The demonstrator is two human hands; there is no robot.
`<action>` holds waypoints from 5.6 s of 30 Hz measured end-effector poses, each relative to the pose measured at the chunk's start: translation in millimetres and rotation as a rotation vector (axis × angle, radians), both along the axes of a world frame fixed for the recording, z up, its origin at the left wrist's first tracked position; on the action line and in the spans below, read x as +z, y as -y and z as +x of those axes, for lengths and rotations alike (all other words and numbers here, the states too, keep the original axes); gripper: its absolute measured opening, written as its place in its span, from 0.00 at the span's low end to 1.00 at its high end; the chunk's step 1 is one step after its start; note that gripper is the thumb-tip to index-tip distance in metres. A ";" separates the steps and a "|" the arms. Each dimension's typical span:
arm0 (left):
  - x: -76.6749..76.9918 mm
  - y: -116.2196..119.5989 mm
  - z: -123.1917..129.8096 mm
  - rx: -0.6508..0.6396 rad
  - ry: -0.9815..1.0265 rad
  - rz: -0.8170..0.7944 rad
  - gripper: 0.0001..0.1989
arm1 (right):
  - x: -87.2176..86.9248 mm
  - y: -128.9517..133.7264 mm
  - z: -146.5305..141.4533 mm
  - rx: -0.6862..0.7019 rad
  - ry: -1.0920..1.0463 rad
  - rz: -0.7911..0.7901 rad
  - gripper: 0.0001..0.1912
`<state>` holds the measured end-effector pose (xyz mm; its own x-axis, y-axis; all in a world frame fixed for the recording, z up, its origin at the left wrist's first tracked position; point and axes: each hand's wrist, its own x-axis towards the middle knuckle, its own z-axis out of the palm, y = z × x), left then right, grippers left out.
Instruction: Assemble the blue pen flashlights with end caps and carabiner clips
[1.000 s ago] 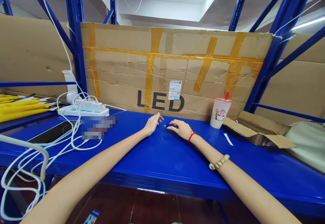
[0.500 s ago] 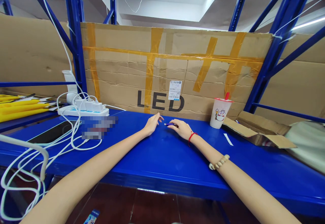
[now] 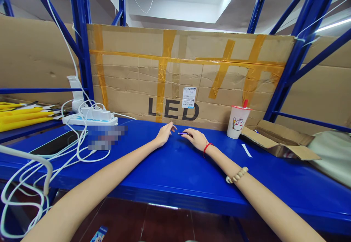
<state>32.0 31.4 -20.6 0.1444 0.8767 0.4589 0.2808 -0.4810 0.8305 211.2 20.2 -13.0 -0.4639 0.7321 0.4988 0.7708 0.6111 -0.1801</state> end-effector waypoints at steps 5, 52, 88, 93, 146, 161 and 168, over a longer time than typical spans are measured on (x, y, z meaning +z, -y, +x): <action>0.0 0.3 -0.4 0.006 -0.013 0.010 0.26 | 0.0 -0.5 0.7 0.018 -0.005 -0.007 0.13; -1.4 -2.2 -0.9 0.001 -0.014 0.002 0.25 | 2.5 2.9 -0.3 -0.063 -0.028 0.022 0.19; 1.2 0.5 0.5 -0.001 0.008 -0.030 0.24 | 2.4 5.2 -2.6 -0.001 -0.036 -0.018 0.17; 0.5 0.4 0.6 -0.001 0.004 -0.022 0.24 | 1.4 4.9 -2.2 0.006 -0.042 -0.019 0.17; -2.0 -2.5 -0.1 -0.004 -0.036 0.008 0.26 | 3.2 5.6 -3.4 -0.032 0.007 -0.023 0.18; -1.1 -1.9 0.4 0.001 -0.045 0.008 0.25 | 2.2 2.4 -0.9 0.007 0.033 -0.030 0.15; 0.2 0.3 1.1 0.004 -0.072 0.039 0.21 | 1.1 3.8 -0.5 0.003 0.029 -0.081 0.16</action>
<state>33.1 31.1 -20.5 0.1749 0.8588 0.4815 0.3415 -0.5116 0.7885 210.7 16.3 -11.9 -0.4799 0.7678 0.4245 0.7745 0.5980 -0.2062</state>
